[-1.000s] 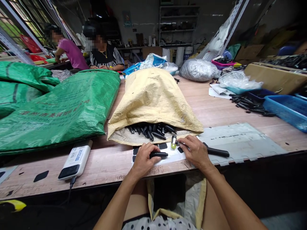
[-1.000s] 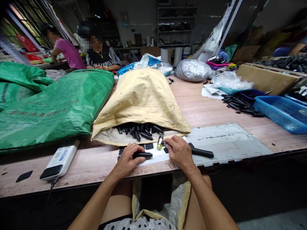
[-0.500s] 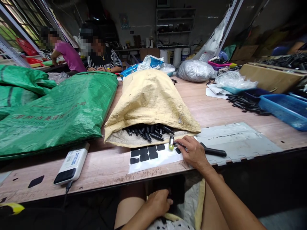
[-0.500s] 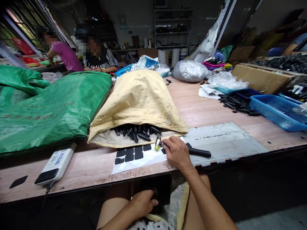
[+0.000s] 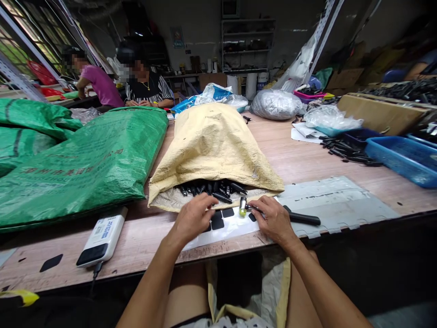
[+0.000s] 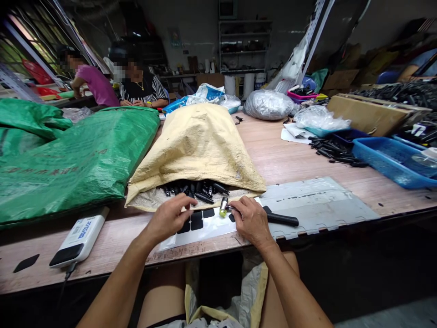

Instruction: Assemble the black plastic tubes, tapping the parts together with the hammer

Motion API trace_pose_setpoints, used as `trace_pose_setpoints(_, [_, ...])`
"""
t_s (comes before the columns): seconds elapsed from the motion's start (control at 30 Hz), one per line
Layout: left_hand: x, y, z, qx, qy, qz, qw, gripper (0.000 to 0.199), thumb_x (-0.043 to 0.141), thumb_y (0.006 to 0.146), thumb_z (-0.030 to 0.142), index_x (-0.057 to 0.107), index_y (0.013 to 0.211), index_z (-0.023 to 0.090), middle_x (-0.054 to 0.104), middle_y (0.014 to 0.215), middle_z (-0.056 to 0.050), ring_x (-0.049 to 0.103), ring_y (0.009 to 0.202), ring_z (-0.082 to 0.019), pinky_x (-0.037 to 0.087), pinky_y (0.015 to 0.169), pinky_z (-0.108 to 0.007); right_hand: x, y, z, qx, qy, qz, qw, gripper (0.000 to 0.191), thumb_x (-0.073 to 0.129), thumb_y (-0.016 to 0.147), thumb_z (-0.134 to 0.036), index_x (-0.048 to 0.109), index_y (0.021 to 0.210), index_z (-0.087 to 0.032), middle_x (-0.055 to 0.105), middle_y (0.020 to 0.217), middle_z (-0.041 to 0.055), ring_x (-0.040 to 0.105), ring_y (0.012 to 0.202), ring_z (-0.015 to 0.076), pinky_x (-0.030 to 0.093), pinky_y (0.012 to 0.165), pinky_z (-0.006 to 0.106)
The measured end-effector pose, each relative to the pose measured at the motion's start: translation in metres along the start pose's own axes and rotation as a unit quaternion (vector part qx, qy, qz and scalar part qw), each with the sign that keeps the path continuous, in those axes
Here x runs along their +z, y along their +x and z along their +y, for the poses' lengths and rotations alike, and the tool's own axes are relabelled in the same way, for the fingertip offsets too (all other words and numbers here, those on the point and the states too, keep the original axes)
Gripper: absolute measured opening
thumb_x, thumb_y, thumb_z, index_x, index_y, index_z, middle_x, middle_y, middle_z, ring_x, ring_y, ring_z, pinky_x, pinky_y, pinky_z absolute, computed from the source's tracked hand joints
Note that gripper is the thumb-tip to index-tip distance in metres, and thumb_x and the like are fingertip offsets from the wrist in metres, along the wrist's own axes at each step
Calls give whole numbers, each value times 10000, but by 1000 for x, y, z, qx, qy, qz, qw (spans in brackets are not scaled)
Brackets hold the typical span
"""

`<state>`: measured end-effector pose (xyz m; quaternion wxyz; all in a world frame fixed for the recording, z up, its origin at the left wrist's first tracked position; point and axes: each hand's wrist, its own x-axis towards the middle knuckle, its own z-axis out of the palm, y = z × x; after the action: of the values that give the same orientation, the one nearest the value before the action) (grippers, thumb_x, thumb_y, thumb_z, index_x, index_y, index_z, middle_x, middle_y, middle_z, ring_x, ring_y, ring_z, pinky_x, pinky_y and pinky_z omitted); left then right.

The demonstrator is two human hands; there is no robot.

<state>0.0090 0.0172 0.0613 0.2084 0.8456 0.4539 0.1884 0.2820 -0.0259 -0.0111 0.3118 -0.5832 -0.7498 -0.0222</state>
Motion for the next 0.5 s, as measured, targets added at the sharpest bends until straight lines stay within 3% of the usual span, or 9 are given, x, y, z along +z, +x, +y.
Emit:
trace_pose_setpoints(0.07, [1,14,-18,10,101,29,994,319,556,843,80,703,1077,238,625,1018,-55,570,984,-228,450,845,-335,0,0,0,2,2,-1,1000,193,587,916,-231,707,1065,-252,626,908,39,551,897,204,417,811,318])
trace_pose_setpoints(0.17, [8,26,-28,40,185,4,982,390,553,810,30,718,1083,256,589,993,-63,527,956,-244,436,807,-357,0,0,0,5,4,-3,1000,193,591,917,-238,707,1070,-256,628,914,37,553,894,202,416,806,317])
trace_pose_setpoints(0.37, [15,32,-17,69,259,-11,963,335,533,798,-8,702,948,238,581,1022,-75,492,959,-255,378,746,-372,-1,0,0,10,5,-5,1000,195,583,923,-242,706,1073,-258,629,917,38,558,901,203,417,807,316])
trace_pose_setpoints(0.5, [9,26,-6,89,242,-14,966,231,571,850,51,648,983,223,625,995,-63,488,962,-257,371,795,-391,-1,0,-1,13,6,-5,1000,188,585,924,-245,706,1067,-260,624,912,37,551,907,205,415,813,316])
